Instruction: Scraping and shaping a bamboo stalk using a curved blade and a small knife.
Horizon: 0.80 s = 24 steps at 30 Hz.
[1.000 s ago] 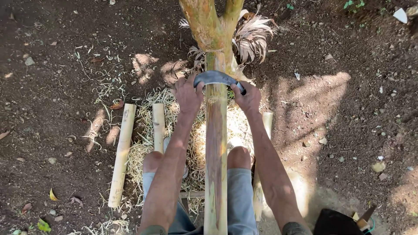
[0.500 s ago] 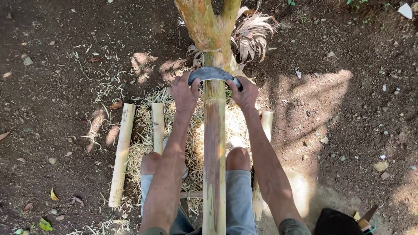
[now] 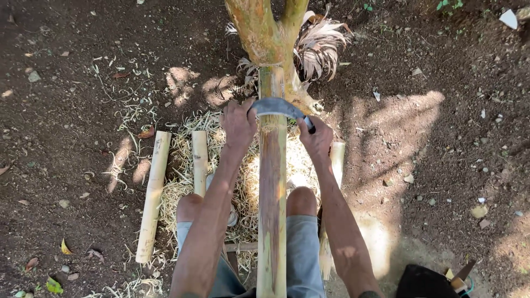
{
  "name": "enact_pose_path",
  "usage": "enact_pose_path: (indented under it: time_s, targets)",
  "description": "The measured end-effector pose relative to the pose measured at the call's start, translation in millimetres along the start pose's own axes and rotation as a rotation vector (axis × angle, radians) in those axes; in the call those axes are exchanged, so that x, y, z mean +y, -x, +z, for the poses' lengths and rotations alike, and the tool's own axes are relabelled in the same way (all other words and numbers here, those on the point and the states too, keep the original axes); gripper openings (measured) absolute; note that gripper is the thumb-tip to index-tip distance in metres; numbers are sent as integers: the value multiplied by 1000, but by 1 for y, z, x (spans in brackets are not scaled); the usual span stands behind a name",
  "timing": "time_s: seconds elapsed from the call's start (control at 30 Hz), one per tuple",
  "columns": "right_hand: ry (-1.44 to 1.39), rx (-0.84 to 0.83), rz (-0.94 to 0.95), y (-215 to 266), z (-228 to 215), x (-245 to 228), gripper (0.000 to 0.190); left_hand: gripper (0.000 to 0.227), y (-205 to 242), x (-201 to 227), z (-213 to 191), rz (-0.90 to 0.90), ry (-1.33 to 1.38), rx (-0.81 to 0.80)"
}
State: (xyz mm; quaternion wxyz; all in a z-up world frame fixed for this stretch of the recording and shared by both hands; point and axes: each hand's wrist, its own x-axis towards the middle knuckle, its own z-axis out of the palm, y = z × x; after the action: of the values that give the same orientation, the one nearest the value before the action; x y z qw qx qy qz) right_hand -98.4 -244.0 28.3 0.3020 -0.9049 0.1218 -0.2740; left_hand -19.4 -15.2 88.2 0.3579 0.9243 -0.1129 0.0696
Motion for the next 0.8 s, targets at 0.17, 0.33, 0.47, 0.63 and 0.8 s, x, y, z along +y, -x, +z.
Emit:
enact_pose_path:
  time_s: [0.17,0.33,0.47,0.63,0.8]
  targets:
    - [63,16,15,-33,4,0,43,21,-39,-1,17,-23,138,8]
    - [-20,80,-65,-17,9,8,42,20,-25,-9,21,-29,215,18]
    - [-16,121,-55,23,-12,-5,41,20,17,-5,11,40,235,76]
    - [23,148,-129,18,-16,7,38,17,22,3,3,-115,287,-17]
    - [61,83,-66,-22,0,6,35,18,-25,-1,16,-72,212,28]
